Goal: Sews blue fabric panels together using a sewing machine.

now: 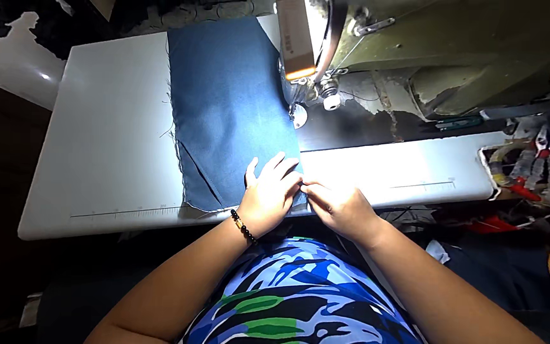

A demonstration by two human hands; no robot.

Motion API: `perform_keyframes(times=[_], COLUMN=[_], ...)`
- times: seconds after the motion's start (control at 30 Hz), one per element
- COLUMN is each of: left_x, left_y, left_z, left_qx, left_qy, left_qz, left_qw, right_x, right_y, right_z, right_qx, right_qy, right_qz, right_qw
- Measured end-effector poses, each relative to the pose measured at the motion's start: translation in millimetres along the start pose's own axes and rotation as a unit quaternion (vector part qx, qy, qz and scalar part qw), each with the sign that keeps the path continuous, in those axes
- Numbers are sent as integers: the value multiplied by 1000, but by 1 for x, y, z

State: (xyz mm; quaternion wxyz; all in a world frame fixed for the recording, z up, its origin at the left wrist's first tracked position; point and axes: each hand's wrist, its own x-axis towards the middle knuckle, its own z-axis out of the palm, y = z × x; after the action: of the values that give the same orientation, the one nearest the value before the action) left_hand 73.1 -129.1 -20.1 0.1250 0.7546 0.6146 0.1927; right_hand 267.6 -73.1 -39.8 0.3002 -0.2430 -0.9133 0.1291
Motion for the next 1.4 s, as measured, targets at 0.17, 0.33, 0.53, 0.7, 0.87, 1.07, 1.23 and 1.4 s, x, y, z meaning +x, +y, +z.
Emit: perform_keyframes(times=[0.17, 0.33, 0.53, 0.7, 0.87, 1.07, 1.23, 1.4], left_x=[7, 32, 48, 47, 51, 63, 75, 74], left_y=[-6, -28, -37, -37, -38, -47, -59, -61], left_z=[-5, -10, -15, -10, -14, -17, -20, -17], left_qx=[-16, 11, 18, 24, 16, 8, 10, 14], left_qy=[-14, 2, 4, 14, 9, -1, -1, 5], left_qz=[3, 29, 23, 19, 20, 15, 28, 35], left_qw=[1000, 1000, 1000, 999, 1000, 1000, 1000, 999], right_x=[7, 32, 46, 39, 46, 60, 73, 70], right_y=[4, 20, 22, 21, 22, 34, 47, 47], right_z=[-4, 5, 7, 12, 6, 2, 3, 2], right_qx=[-4, -12, -22, -31, -33, -15, 12, 20], right_qy=[-27, -4, -5, 16, -11, -49, -42, -43], right_qz=[6, 8, 27, 13, 16, 30, 23, 15], right_qw=[1000, 1000, 999, 999, 999, 998, 999, 999])
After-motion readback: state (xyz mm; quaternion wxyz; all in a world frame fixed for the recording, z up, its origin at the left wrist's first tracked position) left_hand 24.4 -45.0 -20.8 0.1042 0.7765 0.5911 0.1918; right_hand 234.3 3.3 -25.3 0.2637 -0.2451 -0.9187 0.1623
